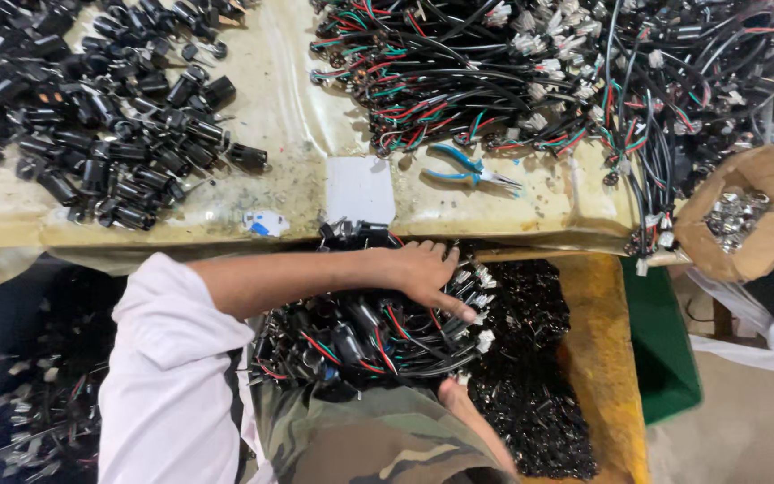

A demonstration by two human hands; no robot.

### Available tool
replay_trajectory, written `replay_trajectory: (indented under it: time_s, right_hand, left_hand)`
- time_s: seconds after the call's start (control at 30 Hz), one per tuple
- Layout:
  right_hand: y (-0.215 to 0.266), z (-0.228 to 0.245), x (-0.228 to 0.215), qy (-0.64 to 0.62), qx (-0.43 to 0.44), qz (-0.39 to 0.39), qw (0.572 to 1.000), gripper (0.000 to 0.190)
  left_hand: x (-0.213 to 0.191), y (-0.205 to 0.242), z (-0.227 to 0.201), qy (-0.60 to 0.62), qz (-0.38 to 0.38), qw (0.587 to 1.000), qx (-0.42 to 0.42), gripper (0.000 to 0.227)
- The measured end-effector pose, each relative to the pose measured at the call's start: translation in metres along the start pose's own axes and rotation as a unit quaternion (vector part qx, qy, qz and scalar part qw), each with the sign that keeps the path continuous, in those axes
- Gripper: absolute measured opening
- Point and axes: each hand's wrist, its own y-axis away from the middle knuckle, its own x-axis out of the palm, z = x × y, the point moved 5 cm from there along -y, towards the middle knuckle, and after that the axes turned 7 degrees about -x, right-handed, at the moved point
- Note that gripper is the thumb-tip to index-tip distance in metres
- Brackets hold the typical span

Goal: The person repeatedly picks up black cylindrical components and wire harnesses from a table, uses pliers to cut or strip wires, and assembles the components. The person places the assembled units into a pile on the table.

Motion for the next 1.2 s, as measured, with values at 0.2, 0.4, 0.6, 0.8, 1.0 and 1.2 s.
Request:
replay_trajectory:
  time_s: [0.2,0.4,0.6,0.8,1.0,1.2]
  right_hand:
    - [-0.042,0.027,-0.031,-0.232,-0.137,-0.2,0.942,0.036]
    - [-0.06,0.026,-0.011,-0.278,-0.192,-0.263,0.904,0.042]
    - [-0.071,0.041,0.006,-0.277,-0.23,-0.275,0.891,0.049]
    - [-0.023,0.043,0.019,-0.303,-0.336,-0.229,0.862,0.055]
    - [-0.008,0.026,0.063,-0.205,-0.234,-0.216,0.925,0.062]
    - [-0.01,0.011,0.083,-0.09,-0.216,-0.141,0.962,0.069]
  left_hand:
    - [0.042,-0.062,0.028,0.098,0.129,0.985,-0.062,0.136]
    - [0.053,-0.12,0.034,0.263,-0.004,0.964,0.036,0.124]
    - [0.065,-0.131,0.029,0.37,0.137,0.919,0.014,0.121]
    - [0.039,-0.082,0.027,0.232,0.155,0.958,-0.062,0.123]
    - [-0.006,0.002,0.021,0.268,0.049,0.962,-0.014,0.114]
    - [-0.039,0.132,0.03,0.456,-0.098,0.875,0.129,0.098]
